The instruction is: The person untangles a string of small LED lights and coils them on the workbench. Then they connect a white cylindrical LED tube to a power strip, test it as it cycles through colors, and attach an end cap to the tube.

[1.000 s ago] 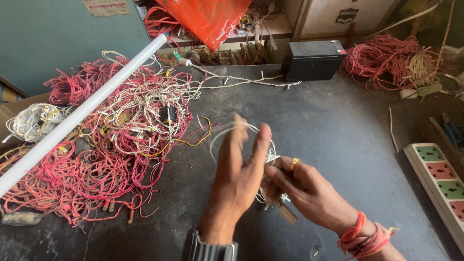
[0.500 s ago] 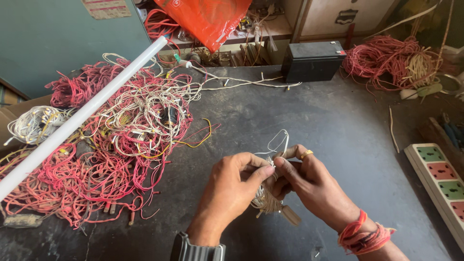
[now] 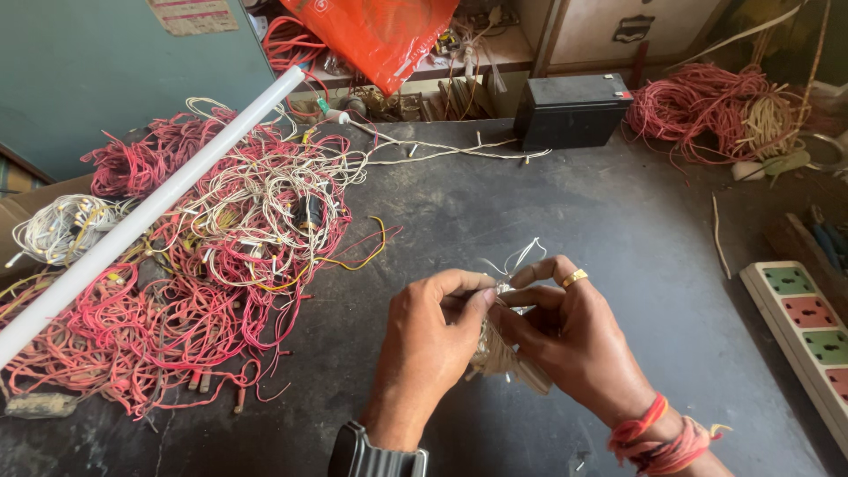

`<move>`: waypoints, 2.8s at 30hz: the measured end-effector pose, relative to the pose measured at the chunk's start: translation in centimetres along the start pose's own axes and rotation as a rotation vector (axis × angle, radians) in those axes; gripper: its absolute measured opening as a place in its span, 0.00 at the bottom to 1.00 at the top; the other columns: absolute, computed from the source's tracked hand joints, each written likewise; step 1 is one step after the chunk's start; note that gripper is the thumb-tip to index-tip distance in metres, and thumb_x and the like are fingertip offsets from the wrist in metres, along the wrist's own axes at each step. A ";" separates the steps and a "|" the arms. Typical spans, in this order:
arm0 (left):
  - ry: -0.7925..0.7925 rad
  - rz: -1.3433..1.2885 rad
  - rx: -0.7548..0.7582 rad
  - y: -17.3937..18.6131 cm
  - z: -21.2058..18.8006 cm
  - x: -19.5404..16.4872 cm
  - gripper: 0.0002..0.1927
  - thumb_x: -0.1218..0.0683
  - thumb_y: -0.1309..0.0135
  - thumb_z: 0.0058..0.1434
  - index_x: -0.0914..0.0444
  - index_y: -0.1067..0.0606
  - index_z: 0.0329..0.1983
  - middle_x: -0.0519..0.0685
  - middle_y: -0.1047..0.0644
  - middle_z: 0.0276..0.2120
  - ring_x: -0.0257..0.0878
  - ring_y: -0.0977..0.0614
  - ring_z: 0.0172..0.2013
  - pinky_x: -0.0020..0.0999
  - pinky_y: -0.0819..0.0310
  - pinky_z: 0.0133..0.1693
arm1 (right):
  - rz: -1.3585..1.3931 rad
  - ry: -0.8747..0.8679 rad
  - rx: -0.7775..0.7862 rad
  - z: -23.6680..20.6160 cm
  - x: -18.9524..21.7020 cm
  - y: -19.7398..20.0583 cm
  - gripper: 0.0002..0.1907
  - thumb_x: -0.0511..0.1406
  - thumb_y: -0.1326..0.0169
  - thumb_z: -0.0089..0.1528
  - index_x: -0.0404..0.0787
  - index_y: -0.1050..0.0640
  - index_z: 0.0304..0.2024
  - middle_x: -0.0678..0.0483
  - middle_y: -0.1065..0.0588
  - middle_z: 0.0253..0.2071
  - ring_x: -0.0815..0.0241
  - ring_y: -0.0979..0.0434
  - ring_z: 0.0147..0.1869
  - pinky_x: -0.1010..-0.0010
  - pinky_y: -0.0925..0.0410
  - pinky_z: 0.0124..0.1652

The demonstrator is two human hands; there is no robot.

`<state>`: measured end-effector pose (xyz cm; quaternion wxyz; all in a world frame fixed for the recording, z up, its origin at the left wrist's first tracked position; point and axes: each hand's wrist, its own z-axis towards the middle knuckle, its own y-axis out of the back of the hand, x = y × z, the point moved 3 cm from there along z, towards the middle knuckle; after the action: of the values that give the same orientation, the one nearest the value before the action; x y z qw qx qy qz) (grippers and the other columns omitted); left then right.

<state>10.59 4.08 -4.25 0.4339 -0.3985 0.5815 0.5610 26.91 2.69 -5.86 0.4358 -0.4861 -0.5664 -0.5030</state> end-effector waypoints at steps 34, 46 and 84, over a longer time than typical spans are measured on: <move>-0.013 0.332 0.248 -0.4 -0.6 1.0 0.13 0.51 0.52 0.67 0.63 0.23 0.47 0.55 0.21 0.47 0.53 0.20 0.50 0.47 0.28 0.50 | -0.463 0.349 0.104 -0.1 1.5 1.6 0.11 0.29 0.40 0.58 0.38 0.20 0.44 0.54 0.15 0.37 0.61 0.15 0.40 0.71 0.21 0.40; 0.168 0.053 0.239 0.1 -0.1 1.8 0.17 0.47 0.50 0.66 0.62 0.21 0.47 0.50 0.15 0.40 0.39 0.14 0.43 0.37 0.23 0.46 | -0.607 0.654 0.011 -1.2 2.7 0.6 0.12 0.31 0.34 0.54 0.38 0.16 0.41 0.52 0.19 0.42 0.58 0.14 0.40 0.72 0.23 0.39; 0.077 0.316 -0.309 1.3 0.2 1.8 0.16 0.47 0.35 0.53 0.55 0.23 0.42 0.45 0.17 0.34 0.42 0.16 0.38 0.40 0.24 0.40 | -0.171 -0.044 0.015 2.4 -3.8 4.8 0.25 0.39 0.42 0.61 0.41 0.28 0.59 0.47 0.20 0.46 0.61 0.18 0.48 0.68 0.25 0.46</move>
<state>8.84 4.41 -5.62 0.2521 -0.3851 0.5601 0.6888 32.17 4.71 -9.18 0.3821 -0.4438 -0.6190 -0.5233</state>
